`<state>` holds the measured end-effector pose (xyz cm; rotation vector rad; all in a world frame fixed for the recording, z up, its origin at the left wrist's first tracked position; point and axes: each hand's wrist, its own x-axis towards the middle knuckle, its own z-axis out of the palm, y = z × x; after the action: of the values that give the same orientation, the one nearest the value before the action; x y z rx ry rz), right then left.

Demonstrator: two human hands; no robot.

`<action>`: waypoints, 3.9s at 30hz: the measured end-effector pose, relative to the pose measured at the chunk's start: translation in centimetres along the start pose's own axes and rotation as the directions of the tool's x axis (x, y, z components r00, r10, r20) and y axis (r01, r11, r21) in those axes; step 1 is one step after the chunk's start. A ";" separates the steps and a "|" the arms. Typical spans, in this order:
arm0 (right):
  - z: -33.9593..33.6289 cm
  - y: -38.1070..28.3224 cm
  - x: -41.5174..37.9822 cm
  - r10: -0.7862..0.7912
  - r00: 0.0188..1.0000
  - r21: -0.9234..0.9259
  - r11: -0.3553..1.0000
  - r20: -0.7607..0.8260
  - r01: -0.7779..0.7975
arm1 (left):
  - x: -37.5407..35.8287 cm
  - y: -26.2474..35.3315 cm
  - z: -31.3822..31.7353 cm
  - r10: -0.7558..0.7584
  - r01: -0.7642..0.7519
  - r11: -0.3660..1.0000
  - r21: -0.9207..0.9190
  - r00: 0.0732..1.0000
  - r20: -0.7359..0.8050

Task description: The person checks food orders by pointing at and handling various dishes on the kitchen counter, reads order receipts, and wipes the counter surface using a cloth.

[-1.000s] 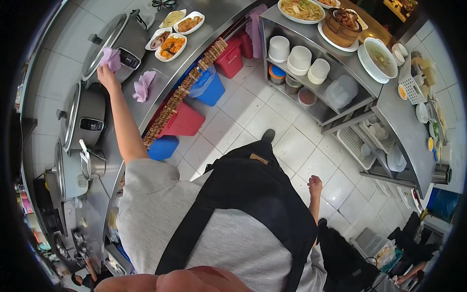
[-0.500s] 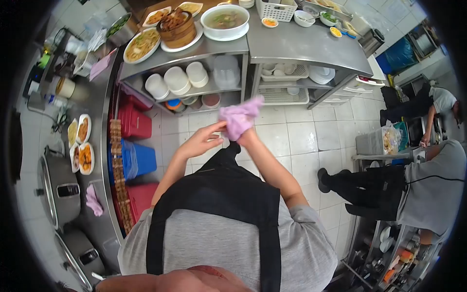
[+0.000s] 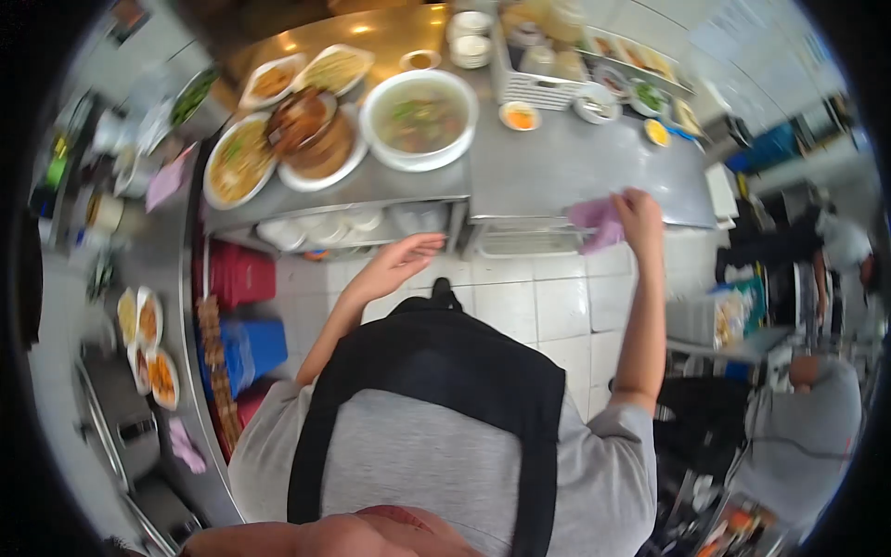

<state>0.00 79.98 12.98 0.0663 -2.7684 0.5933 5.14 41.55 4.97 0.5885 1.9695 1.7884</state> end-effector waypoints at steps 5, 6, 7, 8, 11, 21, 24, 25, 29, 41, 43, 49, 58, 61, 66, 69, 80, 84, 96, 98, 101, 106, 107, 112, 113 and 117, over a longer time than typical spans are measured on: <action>7.8 2.3 5.0 0.173 0.978 0.524 0.847 -0.115 -0.089 | 5.2 1.4 0.1 -0.097 0.090 0.992 0.090 0.992 0.084; 10.3 3.1 5.3 0.149 0.989 0.382 0.913 0.015 -0.143 | 6.0 1.6 0.3 -0.098 0.089 0.992 0.086 0.990 0.102; 12.8 3.3 5.2 -0.051 0.998 0.196 0.980 0.042 0.041 | 6.8 1.7 0.5 -0.085 0.072 0.990 0.121 0.991 0.102; 14.4 3.4 5.5 -0.240 0.965 0.013 0.971 0.107 0.240 | 7.6 1.9 0.7 -0.070 0.053 0.986 0.158 0.992 0.101; 14.4 3.9 7.8 -0.324 0.941 -0.104 0.937 0.094 0.333 | 9.6 2.2 1.9 -0.074 0.060 0.983 0.173 0.994 0.076; 10.0 18.4 12.5 -0.038 0.992 -0.132 0.991 -0.117 0.022 | 14.0 3.1 9.1 -0.221 0.222 0.975 0.024 0.974 -0.049; 8.0 20.7 10.6 -0.105 0.993 -0.036 0.994 -0.060 0.103 | 16.3 3.6 11.1 -0.216 0.217 0.976 0.026 0.976 -0.039; 6.9 21.8 10.0 -0.103 0.993 -0.033 0.994 -0.059 0.101 | 17.0 3.6 11.7 -0.204 0.205 0.978 0.035 0.978 -0.041; 4.2 27.8 10.2 -0.111 0.991 -0.048 0.993 -0.079 0.108 | 19.5 3.3 14.2 -0.246 0.247 0.969 0.013 0.967 -0.071; 0.1 38.4 8.8 0.318 0.885 -0.300 0.855 -0.340 -0.423 | 19.6 4.1 17.4 -0.310 0.316 0.948 0.040 0.945 -0.106; 0.9 36.1 5.5 0.222 0.861 -0.463 0.767 -0.458 -0.444 | 18.2 4.4 17.2 -0.331 0.336 0.942 0.014 0.934 -0.138; 8.2 18.2 2.7 -0.004 0.985 -0.139 0.990 -0.174 -0.021 | 12.9 3.7 16.0 -0.268 0.275 0.961 0.028 0.950 -0.160; 17.2 -5.4 2.0 -0.460 0.878 0.414 0.830 0.129 0.374 | -4.0 1.8 11.6 -0.215 0.227 0.974 -0.017 0.893 -0.395; 21.5 -7.2 7.3 -0.501 0.866 0.335 0.814 -0.006 0.474 | -10.0 1.5 10.5 -0.247 0.250 0.966 -0.062 0.832 -0.497; 26.2 -7.6 13.7 -0.402 0.910 0.247 0.876 -0.099 0.414 | -16.8 1.8 9.5 -0.349 0.336 0.933 -0.131 0.752 -0.559; 26.6 -7.4 15.5 -0.415 0.910 0.201 0.890 -0.014 0.409 | -18.7 1.4 9.5 -0.371 0.296 0.928 -0.224 0.699 -0.611; 21.3 -6.3 8.7 -0.470 0.883 0.219 0.862 0.010 0.456 | -19.2 -0.2 7.9 -0.377 0.292 0.926 -0.241 0.671 -0.638; 18.2 -5.7 5.9 -0.539 0.837 0.269 0.823 0.096 0.500 | -16.8 0.2 6.9 -0.317 0.301 0.944 -0.138 0.705 -0.635; 17.7 3.2 8.3 -0.291 0.956 -0.017 0.957 -0.021 0.291 | -11.9 -1.9 7.2 -0.325 0.312 0.940 -0.137 0.701 -0.634; 16.4 0.5 5.4 -0.385 0.918 0.065 0.923 0.099 0.380 | -11.2 -1.4 7.1 -0.281 0.281 0.952 -0.124 0.632 -0.722; 15.6 -6.6 0.1 -0.197 0.965 0.602 0.796 0.173 0.055 | -10.4 -2.2 7.3 -0.222 0.266 0.961 -0.069 0.604 -0.766; 21.3 -14.9 -1.7 -0.936 0.306 0.706 0.335 0.174 0.624 | -11.2 -3.8 7.1 -0.169 0.267 0.964 0.005 0.624 -0.763; 24.3 -16.7 -2.5 -0.911 0.288 0.788 0.402 0.294 0.466 | -11.8 -3.4 6.6 -0.210 0.296 0.954 -0.038 0.575 -0.791; 31.4 -30.9 -5.9 -0.923 0.159 0.900 0.380 0.351 0.213 | -17.5 -3.4 3.3 -0.160 0.309 0.950 -0.041 0.370 -0.915; 31.3 -34.1 -6.2 -0.921 0.189 0.919 0.369 0.341 0.137 | -19.4 -3.7 2.6 -0.153 0.253 0.964 -0.082 0.275 -0.949; 36.3 -47.0 -5.4 -0.901 0.318 0.946 0.321 0.295 0.032 | -27.9 -6.2 -0.4 -0.194 0.082 0.978 -0.192 0.016 -0.981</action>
<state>-0.19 22.18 -1.74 2.0301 -2.3708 2.0293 27.71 24.93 -0.59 -1.4320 2.4649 2.3510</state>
